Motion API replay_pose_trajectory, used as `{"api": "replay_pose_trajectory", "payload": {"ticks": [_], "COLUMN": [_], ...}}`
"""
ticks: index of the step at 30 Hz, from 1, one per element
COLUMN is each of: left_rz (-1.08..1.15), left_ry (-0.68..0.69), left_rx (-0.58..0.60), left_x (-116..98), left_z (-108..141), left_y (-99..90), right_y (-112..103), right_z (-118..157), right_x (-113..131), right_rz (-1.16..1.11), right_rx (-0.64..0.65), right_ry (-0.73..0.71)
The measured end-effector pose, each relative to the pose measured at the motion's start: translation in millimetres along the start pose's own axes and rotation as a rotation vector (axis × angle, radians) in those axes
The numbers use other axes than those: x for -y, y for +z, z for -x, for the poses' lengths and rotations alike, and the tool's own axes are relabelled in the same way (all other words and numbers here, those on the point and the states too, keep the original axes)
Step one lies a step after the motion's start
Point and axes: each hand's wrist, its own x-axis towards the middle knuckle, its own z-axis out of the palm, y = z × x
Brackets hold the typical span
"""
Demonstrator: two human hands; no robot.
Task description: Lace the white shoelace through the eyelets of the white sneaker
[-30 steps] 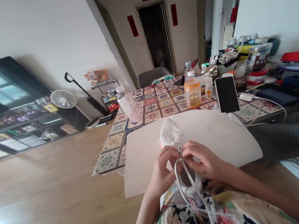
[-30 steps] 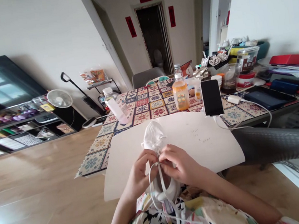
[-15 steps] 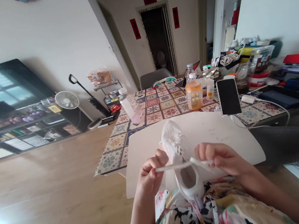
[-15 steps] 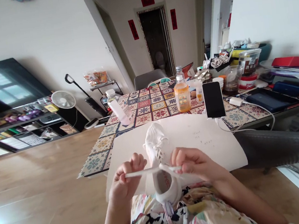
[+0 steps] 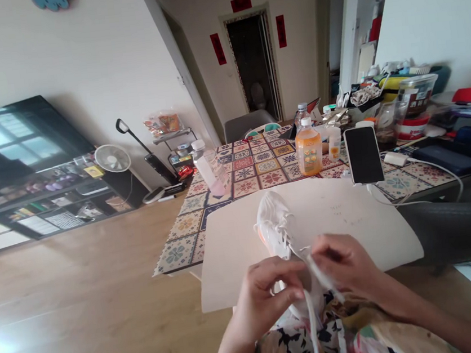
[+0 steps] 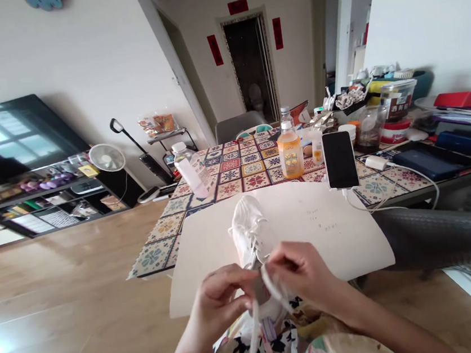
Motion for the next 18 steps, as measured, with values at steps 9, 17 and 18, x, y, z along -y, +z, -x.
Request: {"api": "replay_pose_trajectory", "payload": {"ticks": [9,17,18], "left_rz": [-0.16,-0.092,-0.096], "left_ry": [0.069,0.175,0.18], "left_rx": [-0.123,-0.238,-0.232], "left_x": [7,6,5], "left_z": [-4,-5,-5], "left_y": [17.3,14.5,14.5], "right_y": [5,3,3], "right_z": [5,2,2], "right_x": [-2,14,15], "right_rz": [0.337,0.363,0.354], "right_rx": [0.141,0.3,0.295], "right_ry": [-0.155,-0.392,-0.401]}}
